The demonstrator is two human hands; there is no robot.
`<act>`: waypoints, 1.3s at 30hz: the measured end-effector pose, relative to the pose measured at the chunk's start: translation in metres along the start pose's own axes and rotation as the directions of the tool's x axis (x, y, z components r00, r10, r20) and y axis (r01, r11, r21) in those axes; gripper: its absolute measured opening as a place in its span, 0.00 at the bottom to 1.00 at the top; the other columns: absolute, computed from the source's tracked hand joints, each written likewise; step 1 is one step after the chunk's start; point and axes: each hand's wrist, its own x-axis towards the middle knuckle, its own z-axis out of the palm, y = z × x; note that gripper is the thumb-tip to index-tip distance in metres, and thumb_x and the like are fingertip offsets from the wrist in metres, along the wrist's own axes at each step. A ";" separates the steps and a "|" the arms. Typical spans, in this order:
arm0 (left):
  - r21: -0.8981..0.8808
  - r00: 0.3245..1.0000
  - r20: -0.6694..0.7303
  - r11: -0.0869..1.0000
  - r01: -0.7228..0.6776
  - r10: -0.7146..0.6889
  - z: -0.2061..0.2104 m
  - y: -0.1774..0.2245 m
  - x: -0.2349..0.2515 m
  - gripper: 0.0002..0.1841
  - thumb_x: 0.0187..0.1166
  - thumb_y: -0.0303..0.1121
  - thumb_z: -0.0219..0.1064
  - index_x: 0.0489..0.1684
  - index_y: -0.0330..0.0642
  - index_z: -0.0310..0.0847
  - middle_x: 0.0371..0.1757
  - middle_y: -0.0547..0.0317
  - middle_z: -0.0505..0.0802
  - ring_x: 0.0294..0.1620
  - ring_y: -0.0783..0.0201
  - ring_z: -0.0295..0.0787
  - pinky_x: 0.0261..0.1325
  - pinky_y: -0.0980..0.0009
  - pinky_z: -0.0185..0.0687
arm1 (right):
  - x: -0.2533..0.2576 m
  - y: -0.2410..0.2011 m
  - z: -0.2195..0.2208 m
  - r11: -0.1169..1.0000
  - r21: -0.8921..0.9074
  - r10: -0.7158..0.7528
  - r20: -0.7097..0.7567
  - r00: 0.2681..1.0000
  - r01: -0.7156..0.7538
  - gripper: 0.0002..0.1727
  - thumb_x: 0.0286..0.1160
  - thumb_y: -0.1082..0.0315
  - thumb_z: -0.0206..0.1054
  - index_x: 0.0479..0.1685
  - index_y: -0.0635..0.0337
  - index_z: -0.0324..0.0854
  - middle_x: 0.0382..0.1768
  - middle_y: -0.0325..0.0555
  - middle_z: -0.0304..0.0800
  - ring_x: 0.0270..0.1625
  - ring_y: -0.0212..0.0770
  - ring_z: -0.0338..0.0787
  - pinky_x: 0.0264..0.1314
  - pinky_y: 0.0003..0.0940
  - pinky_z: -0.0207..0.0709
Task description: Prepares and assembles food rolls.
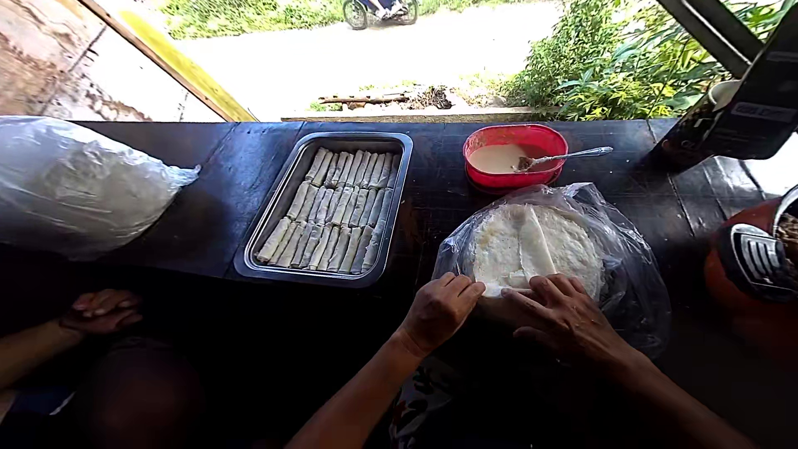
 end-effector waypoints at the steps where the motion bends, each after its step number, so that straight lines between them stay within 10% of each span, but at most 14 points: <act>1: -0.023 1.000 -0.012 1.000 -0.004 0.003 0.000 0.003 0.003 0.10 0.82 0.29 0.63 0.43 0.41 0.93 0.38 0.52 0.96 0.37 0.57 0.93 0.41 0.70 0.87 | 0.002 -0.001 0.000 1.000 -0.023 -0.004 0.007 1.000 0.005 0.31 0.80 0.31 0.50 0.69 0.31 0.87 0.46 0.50 0.89 0.49 0.54 0.87 0.48 0.48 0.77; 10: -0.168 0.987 -0.016 0.972 -0.162 0.162 0.024 0.031 0.028 0.13 0.83 0.20 0.57 0.48 0.36 0.91 0.55 0.44 0.97 0.61 0.50 0.95 0.67 0.64 0.86 | -0.014 0.001 -0.011 0.987 0.116 0.123 -0.145 0.982 -0.107 0.20 0.85 0.50 0.56 0.56 0.53 0.86 0.53 0.42 0.95 0.60 0.48 0.90 0.63 0.46 0.77; 15: -0.195 0.986 0.066 0.971 -0.139 0.155 0.027 0.026 0.024 0.15 0.90 0.35 0.58 0.60 0.38 0.88 0.58 0.48 0.96 0.66 0.52 0.92 0.72 0.65 0.83 | -0.025 0.015 -0.012 0.976 0.136 0.197 -0.203 0.959 -0.172 0.14 0.82 0.58 0.59 0.49 0.55 0.87 0.49 0.45 0.95 0.58 0.49 0.90 0.64 0.44 0.77; 27: -0.301 0.960 0.258 0.935 0.187 -0.109 0.019 0.015 0.058 0.11 0.83 0.30 0.64 0.45 0.38 0.94 0.45 0.46 0.93 0.49 0.50 0.92 0.56 0.61 0.86 | -0.003 0.035 -0.009 0.905 0.292 0.375 -0.210 0.903 -0.308 0.13 0.79 0.59 0.67 0.41 0.56 0.95 0.43 0.48 0.95 0.50 0.46 0.89 0.59 0.38 0.79; 39: -0.180 0.993 0.113 0.983 0.044 -0.024 0.022 0.023 0.053 0.09 0.83 0.26 0.62 0.46 0.35 0.90 0.44 0.47 0.95 0.47 0.51 0.95 0.54 0.64 0.90 | -0.005 0.026 0.000 0.971 0.126 0.231 -0.254 0.939 -0.205 0.16 0.86 0.61 0.59 0.47 0.52 0.95 0.44 0.48 0.95 0.47 0.50 0.91 0.52 0.44 0.80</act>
